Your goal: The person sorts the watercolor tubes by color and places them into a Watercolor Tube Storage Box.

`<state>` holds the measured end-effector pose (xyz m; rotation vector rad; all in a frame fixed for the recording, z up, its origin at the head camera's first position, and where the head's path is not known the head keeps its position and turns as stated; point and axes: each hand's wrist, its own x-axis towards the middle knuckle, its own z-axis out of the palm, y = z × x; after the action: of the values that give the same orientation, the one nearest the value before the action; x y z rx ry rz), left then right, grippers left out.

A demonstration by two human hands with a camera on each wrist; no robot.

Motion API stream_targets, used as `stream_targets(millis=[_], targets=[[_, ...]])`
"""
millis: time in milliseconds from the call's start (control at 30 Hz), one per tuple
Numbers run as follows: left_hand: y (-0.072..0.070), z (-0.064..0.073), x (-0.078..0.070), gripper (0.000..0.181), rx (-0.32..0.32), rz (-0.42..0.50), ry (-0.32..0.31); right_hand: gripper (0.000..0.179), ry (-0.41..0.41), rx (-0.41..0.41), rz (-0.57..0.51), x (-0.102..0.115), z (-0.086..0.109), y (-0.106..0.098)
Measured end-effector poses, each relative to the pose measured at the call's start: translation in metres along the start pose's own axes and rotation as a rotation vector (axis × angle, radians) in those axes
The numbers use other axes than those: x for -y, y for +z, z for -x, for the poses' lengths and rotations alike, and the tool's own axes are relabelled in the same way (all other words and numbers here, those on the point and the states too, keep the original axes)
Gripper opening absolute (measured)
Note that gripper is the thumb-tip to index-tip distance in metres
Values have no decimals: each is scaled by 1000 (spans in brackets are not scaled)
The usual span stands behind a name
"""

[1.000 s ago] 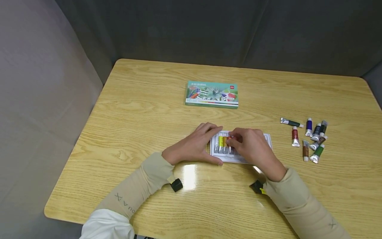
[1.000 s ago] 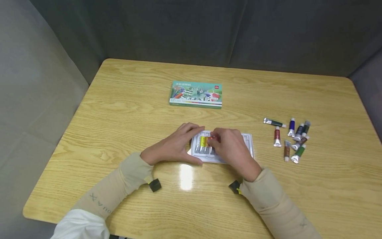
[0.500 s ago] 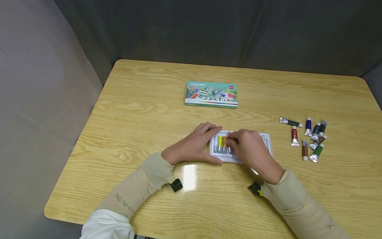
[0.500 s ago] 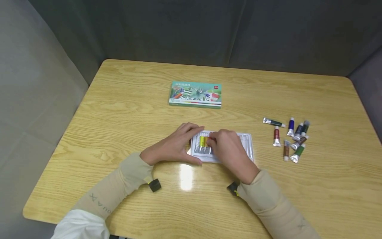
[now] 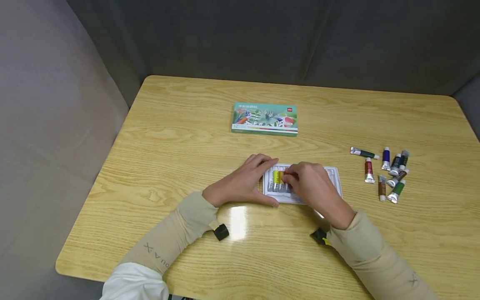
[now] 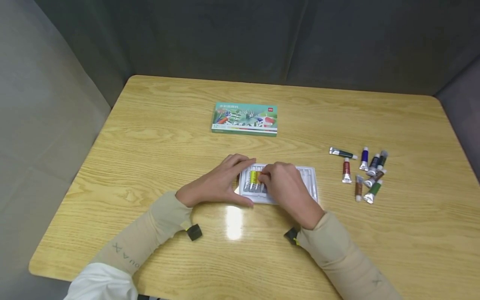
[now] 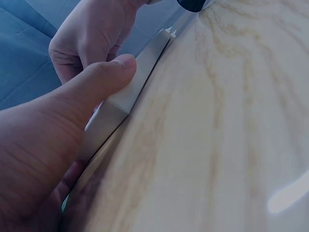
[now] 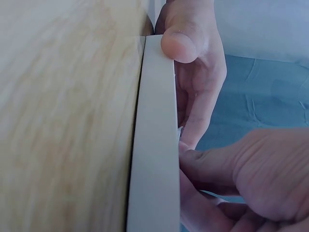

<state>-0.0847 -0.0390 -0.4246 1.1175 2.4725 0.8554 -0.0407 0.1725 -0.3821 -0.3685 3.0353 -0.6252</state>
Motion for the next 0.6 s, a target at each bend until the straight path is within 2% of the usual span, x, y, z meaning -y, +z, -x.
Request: stream_targets(millis=[600], targets=[[0, -1, 1, 116, 14, -8, -5, 20, 47, 85, -57, -5, 0, -10]])
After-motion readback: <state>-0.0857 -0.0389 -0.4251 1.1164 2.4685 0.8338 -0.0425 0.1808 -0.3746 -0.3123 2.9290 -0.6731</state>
